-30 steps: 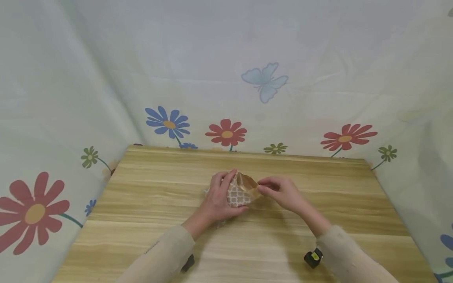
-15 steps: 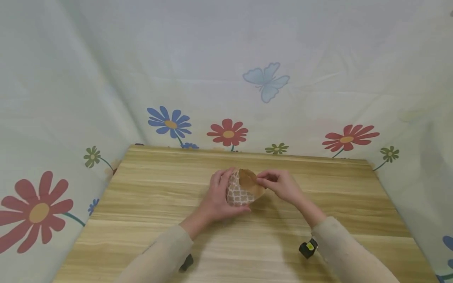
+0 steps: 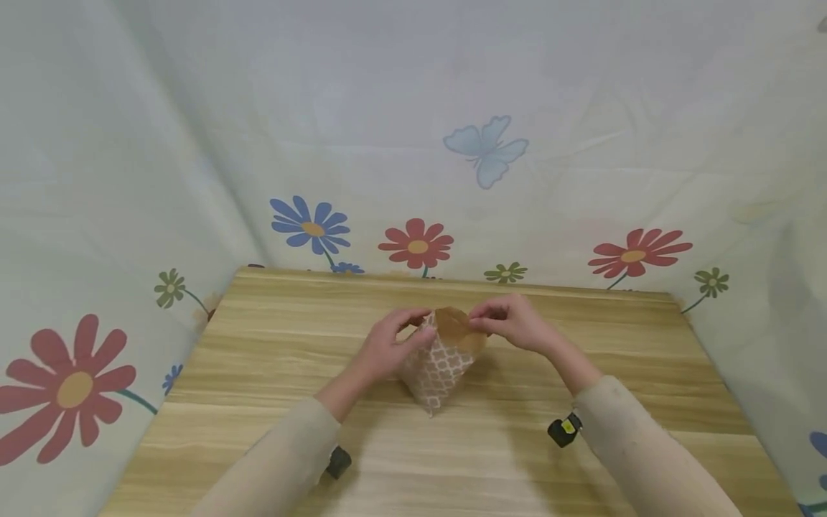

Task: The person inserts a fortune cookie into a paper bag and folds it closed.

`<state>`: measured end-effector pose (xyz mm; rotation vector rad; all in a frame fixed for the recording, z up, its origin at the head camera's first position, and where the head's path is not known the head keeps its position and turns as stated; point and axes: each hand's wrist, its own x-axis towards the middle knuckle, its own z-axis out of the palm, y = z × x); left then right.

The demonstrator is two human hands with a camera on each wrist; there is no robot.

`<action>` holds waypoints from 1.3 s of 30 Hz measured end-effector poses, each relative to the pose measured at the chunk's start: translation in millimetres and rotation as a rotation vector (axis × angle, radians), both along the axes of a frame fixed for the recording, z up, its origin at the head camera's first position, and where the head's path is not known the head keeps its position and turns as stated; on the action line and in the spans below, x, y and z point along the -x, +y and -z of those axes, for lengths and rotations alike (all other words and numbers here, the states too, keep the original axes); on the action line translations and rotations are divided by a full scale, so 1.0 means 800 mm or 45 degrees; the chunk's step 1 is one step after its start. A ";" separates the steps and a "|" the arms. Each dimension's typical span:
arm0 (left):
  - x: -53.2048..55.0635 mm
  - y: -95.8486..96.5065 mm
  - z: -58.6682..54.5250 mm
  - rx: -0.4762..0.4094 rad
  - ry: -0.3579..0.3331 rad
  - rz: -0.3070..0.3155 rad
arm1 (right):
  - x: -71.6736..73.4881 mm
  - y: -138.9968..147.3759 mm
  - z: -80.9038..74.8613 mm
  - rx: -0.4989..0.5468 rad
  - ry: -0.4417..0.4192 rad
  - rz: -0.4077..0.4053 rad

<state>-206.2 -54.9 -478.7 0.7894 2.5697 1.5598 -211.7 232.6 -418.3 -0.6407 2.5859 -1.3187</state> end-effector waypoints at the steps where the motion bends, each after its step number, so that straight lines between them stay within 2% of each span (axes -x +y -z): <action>1: 0.001 0.000 0.000 0.001 -0.028 -0.001 | 0.002 0.001 0.001 -0.002 -0.008 -0.003; 7: 0.004 0.007 -0.001 0.098 -0.113 -0.017 | 0.007 0.001 0.006 -0.033 -0.050 -0.004; 18: 0.004 0.016 0.002 0.063 -0.191 -0.027 | 0.012 -0.009 0.011 -0.047 -0.023 -0.030; 29: 0.006 0.018 -0.005 0.114 -0.232 -0.085 | 0.015 -0.011 0.020 -0.041 -0.038 -0.003; 33: 0.004 0.020 -0.002 0.086 -0.254 -0.133 | 0.004 -0.003 0.027 0.097 -0.087 0.116; 36: 0.004 0.021 0.003 0.057 -0.276 -0.203 | -0.013 0.004 0.039 0.213 -0.163 0.216; 39: 0.003 0.020 0.008 0.032 -0.277 -0.271 | -0.028 0.004 0.057 0.266 -0.251 0.250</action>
